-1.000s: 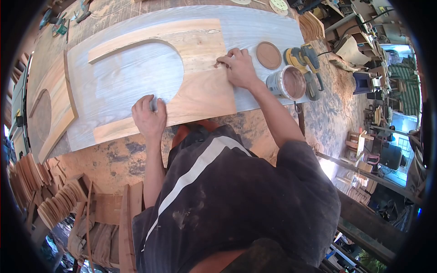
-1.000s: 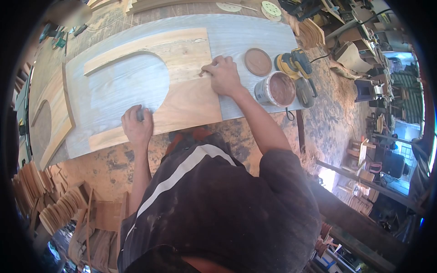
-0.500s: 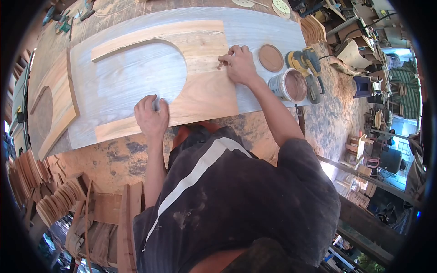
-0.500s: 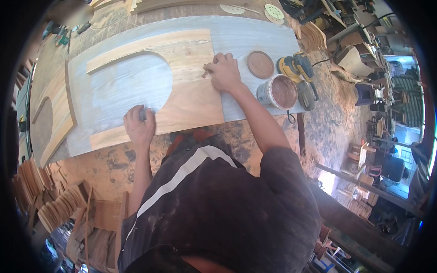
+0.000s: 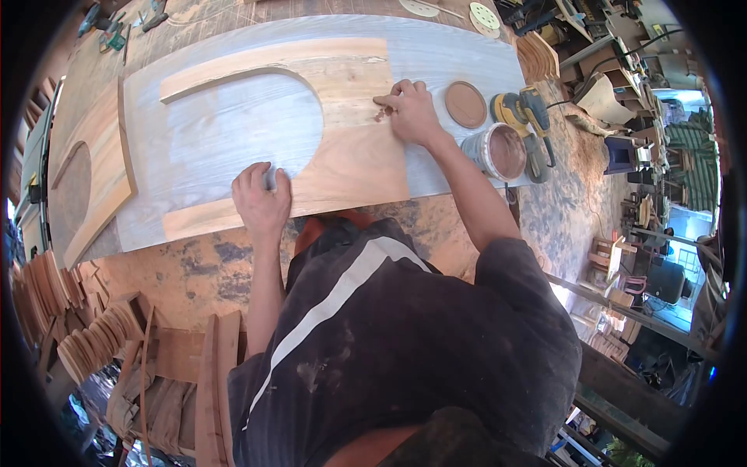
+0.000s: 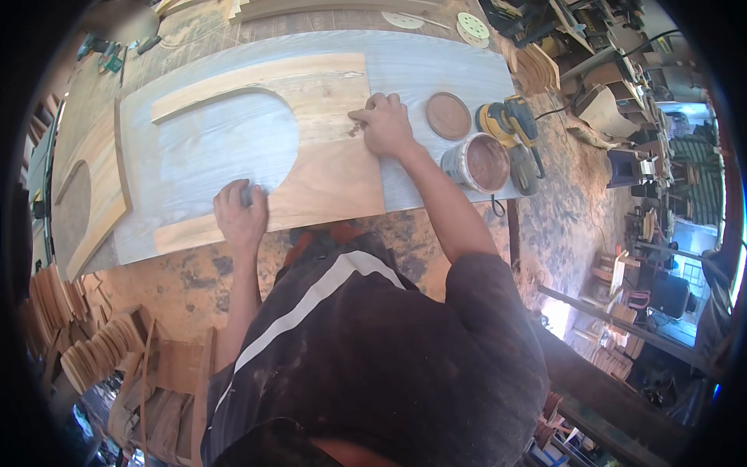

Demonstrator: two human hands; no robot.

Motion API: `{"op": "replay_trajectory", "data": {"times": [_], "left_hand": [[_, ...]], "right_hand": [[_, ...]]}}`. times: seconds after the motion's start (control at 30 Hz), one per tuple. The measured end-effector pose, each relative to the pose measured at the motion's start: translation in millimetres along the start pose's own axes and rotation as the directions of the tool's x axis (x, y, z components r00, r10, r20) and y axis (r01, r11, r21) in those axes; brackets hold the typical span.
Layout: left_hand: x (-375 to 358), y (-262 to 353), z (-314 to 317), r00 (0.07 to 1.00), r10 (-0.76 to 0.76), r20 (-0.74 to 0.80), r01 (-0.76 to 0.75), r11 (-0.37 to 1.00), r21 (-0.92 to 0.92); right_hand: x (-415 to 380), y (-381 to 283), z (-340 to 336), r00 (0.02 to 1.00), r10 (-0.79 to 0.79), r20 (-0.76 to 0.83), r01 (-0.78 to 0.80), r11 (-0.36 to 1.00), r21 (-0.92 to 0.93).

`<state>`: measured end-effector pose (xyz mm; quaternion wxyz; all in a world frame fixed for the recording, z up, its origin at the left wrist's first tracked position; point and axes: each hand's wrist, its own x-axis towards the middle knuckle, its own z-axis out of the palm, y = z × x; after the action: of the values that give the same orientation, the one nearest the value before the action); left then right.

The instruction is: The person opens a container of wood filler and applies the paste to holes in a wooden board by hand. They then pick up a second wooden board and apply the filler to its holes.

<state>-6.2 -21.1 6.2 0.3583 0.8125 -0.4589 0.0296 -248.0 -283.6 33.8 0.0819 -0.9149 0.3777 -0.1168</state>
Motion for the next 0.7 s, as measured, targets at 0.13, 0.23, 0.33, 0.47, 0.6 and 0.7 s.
{"op": "replay_trajectory", "data": {"times": [0.13, 0.23, 0.33, 0.47, 0.6, 0.7], "left_hand": [[0, 0, 2, 1.000, 0.005, -0.011, -0.005, 1.000, -0.006], [0, -2, 2, 1.000, 0.006, -0.005, -0.006, 1.000, 0.007], [0, -2, 2, 1.000, 0.007, -0.001, -0.007, 1.000, 0.010], [1, 1, 1, 1.000, 0.004, -0.010, -0.004, 1.000, 0.004], [1, 0, 1, 0.999, 0.015, -0.029, -0.015, 1.000, -0.011], [2, 1, 1, 0.999, 0.027, -0.039, -0.027, 0.999, -0.016]], "right_hand": [[0, 0, -4, 0.998, 0.021, 0.059, -0.023, 0.999, 0.041], [2, 0, -2, 0.999, 0.031, 0.024, -0.033, 0.998, 0.050], [0, -3, -4, 0.996, 0.046, 0.071, -0.049, 0.998, 0.045], [-2, 0, -6, 0.998, 0.036, 0.046, -0.038, 0.998, 0.059], [-6, -8, -18, 0.993, 0.093, 0.070, -0.097, 0.993, 0.070], [-17, -10, -14, 0.994, 0.053, 0.096, -0.053, 0.999, -0.002]]}}
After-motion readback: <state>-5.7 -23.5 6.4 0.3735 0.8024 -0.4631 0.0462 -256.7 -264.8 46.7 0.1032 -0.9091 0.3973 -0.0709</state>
